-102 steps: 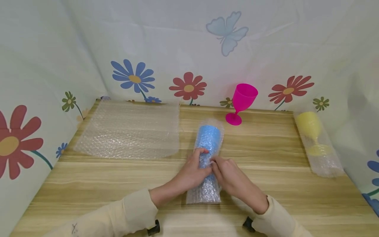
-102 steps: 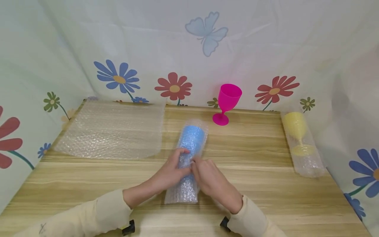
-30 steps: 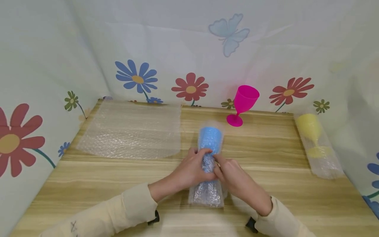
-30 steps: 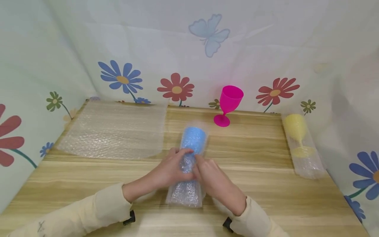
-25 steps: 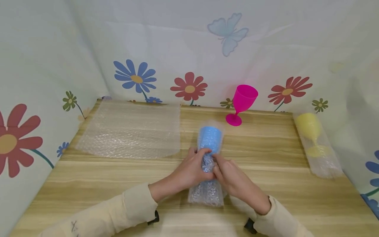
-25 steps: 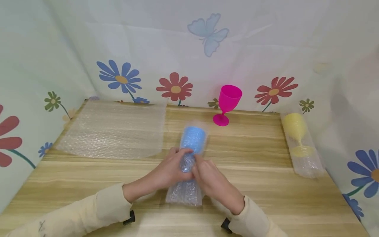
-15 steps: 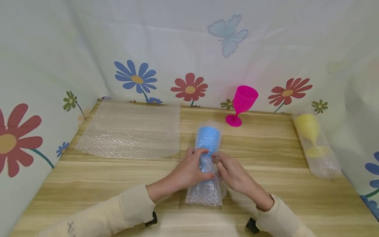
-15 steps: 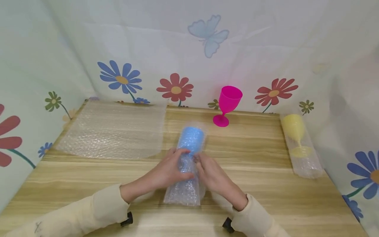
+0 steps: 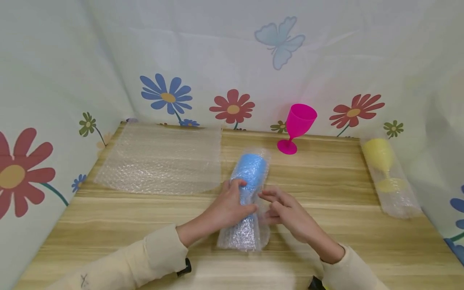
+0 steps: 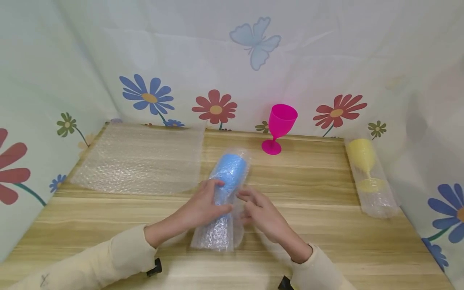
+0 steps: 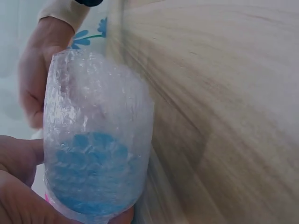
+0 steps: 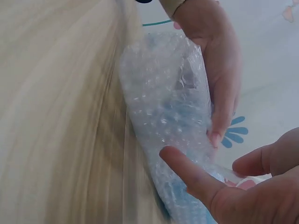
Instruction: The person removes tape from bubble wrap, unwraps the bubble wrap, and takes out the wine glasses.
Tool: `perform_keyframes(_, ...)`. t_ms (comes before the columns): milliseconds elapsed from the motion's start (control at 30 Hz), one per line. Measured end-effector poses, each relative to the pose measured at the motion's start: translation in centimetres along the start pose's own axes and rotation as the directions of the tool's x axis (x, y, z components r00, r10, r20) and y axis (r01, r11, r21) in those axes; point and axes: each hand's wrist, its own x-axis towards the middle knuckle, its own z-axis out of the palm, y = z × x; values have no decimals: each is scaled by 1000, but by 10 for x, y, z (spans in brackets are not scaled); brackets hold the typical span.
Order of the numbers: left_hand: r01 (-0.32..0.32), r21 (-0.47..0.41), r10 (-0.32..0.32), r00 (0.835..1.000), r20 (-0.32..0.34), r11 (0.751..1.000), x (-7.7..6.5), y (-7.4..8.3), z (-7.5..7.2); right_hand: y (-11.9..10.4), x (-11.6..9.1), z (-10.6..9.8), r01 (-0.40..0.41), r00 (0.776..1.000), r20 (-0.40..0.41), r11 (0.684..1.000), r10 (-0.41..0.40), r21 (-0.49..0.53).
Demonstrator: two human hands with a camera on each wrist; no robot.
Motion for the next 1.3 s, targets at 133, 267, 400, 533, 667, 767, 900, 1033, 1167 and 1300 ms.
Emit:
perform_keyframes(133,0,-27,0,1000,-19,1000,1,-4,1,7,-7,-6,-55,998,-12,991,57,120)
perform_keyframes(267,-5,-43,4,999,-34,999,1,-7,2,15,-14,-18,-94,995,35,962,88,257)
perform_keyframes(400,-18,-48,16,999,-39,999,0,-8,2,19,-22,-30,-89,994,-39,957,104,276)
perform_keyframes(533,-18,-53,16,999,-35,998,0,-7,2,11,-23,-35,-46,969,-236,990,77,134)
perform_keyframes(667,-18,-47,16,999,-42,999,0,-6,2,-4,-8,-35,-69,954,-295,997,61,-16)
perform_keyframes(767,-14,-38,12,999,-43,999,0,-4,4,-8,11,-34,-92,976,-200,995,81,-46)
perform_keyframes(900,-4,-41,3,1000,-26,999,1,-2,7,1,36,-30,-130,988,-84,991,128,-19)
perform_keyframes(1033,-8,-63,7,1000,-14,998,-1,1,11,7,47,-25,-146,986,-90,987,140,-69)
perform_keyframes(1167,-7,-73,5,1000,-20,997,-2,2,12,9,48,-24,-94,991,-111,984,77,-151)
perform_keyframes(1300,-12,-52,10,999,-37,999,-2,3,11,10,48,-26,-42,997,-71,979,28,-201)
